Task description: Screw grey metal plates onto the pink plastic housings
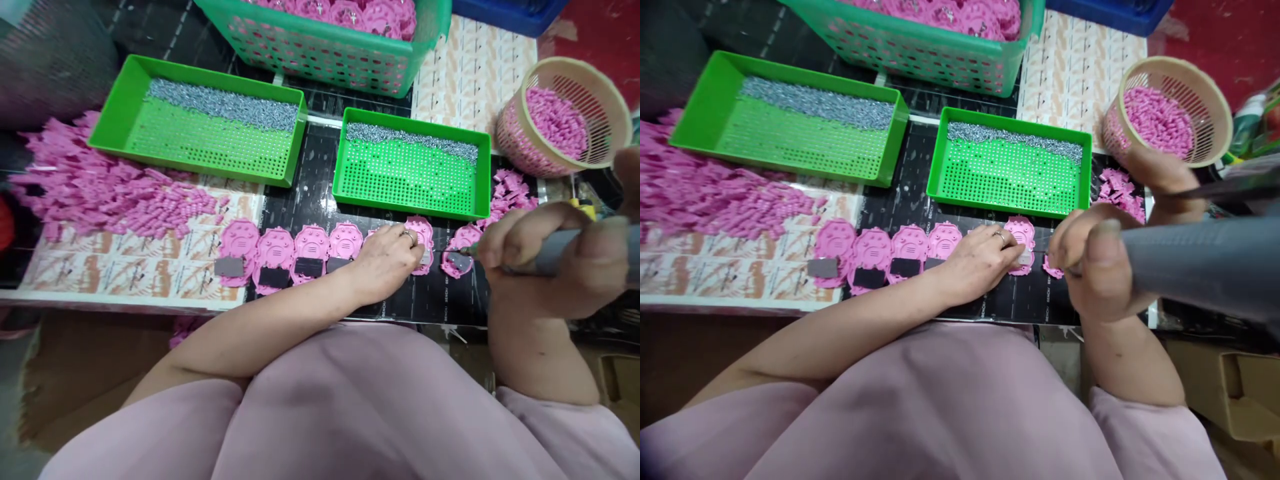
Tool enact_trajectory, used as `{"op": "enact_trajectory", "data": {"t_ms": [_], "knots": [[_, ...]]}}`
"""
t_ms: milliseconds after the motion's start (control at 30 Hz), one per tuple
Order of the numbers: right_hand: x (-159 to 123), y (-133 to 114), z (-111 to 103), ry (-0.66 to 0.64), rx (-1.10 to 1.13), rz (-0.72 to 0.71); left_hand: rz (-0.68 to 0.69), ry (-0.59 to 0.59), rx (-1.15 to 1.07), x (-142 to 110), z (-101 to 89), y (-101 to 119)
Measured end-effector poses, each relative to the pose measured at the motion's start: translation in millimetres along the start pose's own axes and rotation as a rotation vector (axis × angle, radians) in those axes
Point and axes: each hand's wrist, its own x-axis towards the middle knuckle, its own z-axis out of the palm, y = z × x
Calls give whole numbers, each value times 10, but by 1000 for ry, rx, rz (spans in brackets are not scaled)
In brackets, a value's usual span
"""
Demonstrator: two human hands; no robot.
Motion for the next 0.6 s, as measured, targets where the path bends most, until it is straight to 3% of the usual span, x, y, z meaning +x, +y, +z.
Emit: {"op": "enact_trajectory", "data": {"t_ms": [200, 400, 600], "knots": [[-180, 78, 134, -48, 102, -102, -9, -40, 4, 9, -16, 13], [-192, 80, 113, -60, 71, -78, 20, -13, 28, 23, 0, 7], [-184, 102, 71, -255, -46, 22, 25, -43, -1, 34, -7, 20]]}}
